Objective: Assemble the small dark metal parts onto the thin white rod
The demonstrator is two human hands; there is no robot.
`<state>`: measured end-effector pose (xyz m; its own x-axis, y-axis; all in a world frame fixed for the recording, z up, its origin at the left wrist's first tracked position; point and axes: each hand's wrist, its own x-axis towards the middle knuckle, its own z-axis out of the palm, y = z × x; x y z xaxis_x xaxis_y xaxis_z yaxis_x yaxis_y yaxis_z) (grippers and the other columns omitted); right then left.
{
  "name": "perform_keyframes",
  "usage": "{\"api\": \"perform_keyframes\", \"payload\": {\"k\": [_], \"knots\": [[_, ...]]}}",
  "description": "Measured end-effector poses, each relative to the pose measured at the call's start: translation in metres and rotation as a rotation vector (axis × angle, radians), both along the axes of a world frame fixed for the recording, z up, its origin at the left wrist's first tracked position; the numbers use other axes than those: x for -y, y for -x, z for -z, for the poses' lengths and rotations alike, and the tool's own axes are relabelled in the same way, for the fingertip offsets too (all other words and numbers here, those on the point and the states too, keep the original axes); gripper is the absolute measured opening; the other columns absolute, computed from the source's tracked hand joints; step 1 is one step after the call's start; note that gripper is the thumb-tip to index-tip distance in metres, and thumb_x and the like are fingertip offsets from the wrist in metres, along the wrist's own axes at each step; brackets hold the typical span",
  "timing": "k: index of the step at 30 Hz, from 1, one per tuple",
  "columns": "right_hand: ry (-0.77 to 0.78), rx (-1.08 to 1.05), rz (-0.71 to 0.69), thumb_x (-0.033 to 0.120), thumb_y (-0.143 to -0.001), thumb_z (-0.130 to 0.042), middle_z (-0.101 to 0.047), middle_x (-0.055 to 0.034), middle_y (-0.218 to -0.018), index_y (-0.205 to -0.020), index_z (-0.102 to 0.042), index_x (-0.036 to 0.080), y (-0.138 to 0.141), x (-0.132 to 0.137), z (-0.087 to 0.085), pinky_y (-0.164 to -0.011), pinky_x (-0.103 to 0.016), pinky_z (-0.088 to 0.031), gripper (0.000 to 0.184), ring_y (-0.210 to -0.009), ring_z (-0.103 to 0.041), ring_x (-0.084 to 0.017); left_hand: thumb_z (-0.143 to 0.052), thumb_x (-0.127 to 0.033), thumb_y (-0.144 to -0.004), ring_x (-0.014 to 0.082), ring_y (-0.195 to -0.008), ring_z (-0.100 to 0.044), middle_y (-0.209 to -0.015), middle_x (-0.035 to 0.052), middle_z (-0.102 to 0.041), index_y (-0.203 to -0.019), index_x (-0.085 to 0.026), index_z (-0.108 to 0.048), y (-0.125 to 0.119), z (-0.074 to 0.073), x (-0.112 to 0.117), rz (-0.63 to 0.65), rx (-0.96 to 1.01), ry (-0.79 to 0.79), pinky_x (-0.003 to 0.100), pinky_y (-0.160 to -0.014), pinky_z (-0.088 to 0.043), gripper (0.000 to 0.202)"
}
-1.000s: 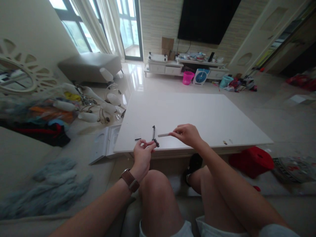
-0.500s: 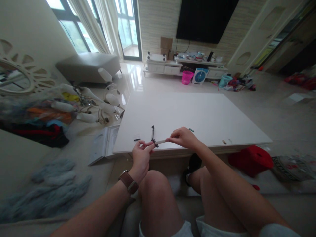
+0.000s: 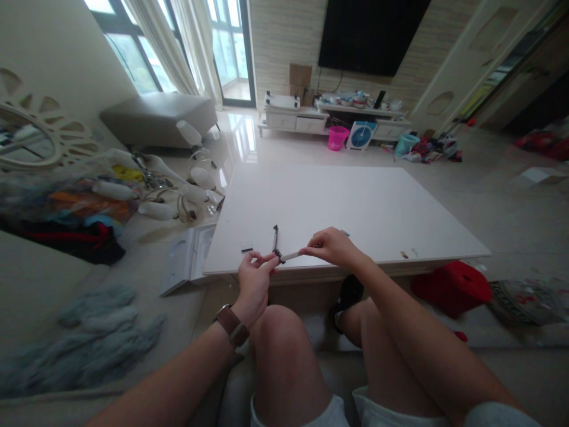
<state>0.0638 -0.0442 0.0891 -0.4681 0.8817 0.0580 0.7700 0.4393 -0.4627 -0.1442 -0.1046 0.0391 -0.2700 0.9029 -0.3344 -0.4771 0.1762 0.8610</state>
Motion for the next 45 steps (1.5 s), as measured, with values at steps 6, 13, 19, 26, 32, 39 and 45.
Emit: {"api": "perform_keyframes", "payload": {"k": [6,13,19,26,32,39,45], "knots": [[-0.098,-0.093,0.141,0.045,-0.094,-0.061,-0.074,-0.0042,-0.076,-0.082,-0.079,0.019,-0.012,-0.014,0.010,-0.063,-0.026,-0.035,0.034,-0.067,-0.058,-0.014,-0.087,-0.016,-0.055,0.0172,-0.077,-0.071,-0.086,0.0058,-0.075,-0.083,-0.021,-0.045,0.000,-0.001,0.000,0.010,0.027,0.012,0.021,-0.061,-0.048,0.051],[0.150,0.069,0.353,0.019,-0.093,-0.060,-0.077,-0.0101,-0.105,-0.107,-0.078,0.016,-0.033,-0.056,0.065,-0.081,-0.025,-0.045,0.024,-0.092,-0.067,-0.018,-0.089,-0.016,-0.055,0.0178,-0.078,-0.072,-0.087,0.0060,-0.074,-0.082,-0.021,-0.045,0.000,0.001,0.000,0.003,0.057,0.028,0.022,-0.062,-0.050,0.052],[0.200,0.109,0.499,0.017,-0.084,-0.068,-0.078,-0.0097,-0.103,-0.106,-0.079,0.016,-0.020,-0.067,0.111,-0.080,-0.024,-0.048,0.025,-0.093,-0.070,-0.019,-0.087,-0.013,-0.058,0.0178,-0.078,-0.073,-0.085,0.0067,-0.074,-0.081,-0.020,-0.045,0.000,0.000,-0.002,-0.007,0.090,0.046,0.023,-0.065,-0.053,0.048],[0.213,0.092,0.604,0.022,-0.084,-0.066,-0.078,-0.0150,-0.104,-0.100,-0.081,0.015,0.005,-0.062,0.141,-0.081,-0.026,-0.048,0.022,-0.099,-0.071,-0.023,-0.086,-0.013,-0.060,0.0162,-0.075,-0.072,-0.079,0.0043,-0.071,-0.080,-0.019,-0.046,0.000,-0.001,-0.001,-0.014,0.095,0.041,0.024,-0.066,-0.056,0.045],[0.229,0.043,0.653,0.025,-0.083,-0.068,-0.078,-0.0151,-0.098,-0.094,-0.082,0.017,0.015,-0.063,0.150,-0.080,-0.027,-0.048,0.020,-0.097,-0.072,-0.025,-0.087,-0.017,-0.060,0.0159,-0.075,-0.072,-0.073,0.0004,-0.067,-0.080,-0.019,-0.047,0.000,0.001,-0.001,-0.012,0.089,0.045,0.024,-0.067,-0.056,0.045],[0.212,-0.043,0.666,0.031,-0.081,-0.074,-0.079,-0.0128,-0.093,-0.090,-0.082,0.017,0.015,-0.059,0.147,-0.076,-0.026,-0.049,0.019,-0.091,-0.072,-0.022,-0.089,-0.022,-0.058,0.0148,-0.075,-0.070,-0.076,0.0018,-0.068,-0.078,-0.019,-0.048,0.001,0.005,-0.001,-0.006,0.041,0.041,0.023,-0.066,-0.054,0.046],[0.092,-0.207,0.467,0.039,-0.090,-0.067,-0.077,-0.0087,-0.092,-0.092,-0.079,0.017,0.033,-0.057,0.090,-0.081,-0.028,-0.051,0.025,-0.087,-0.070,-0.019,-0.089,-0.022,-0.056,0.0131,-0.067,-0.067,-0.069,-0.0015,-0.065,-0.078,-0.019,-0.047,0.002,0.007,-0.004,-0.029,0.045,0.045,0.023,-0.065,-0.052,0.047]]}}
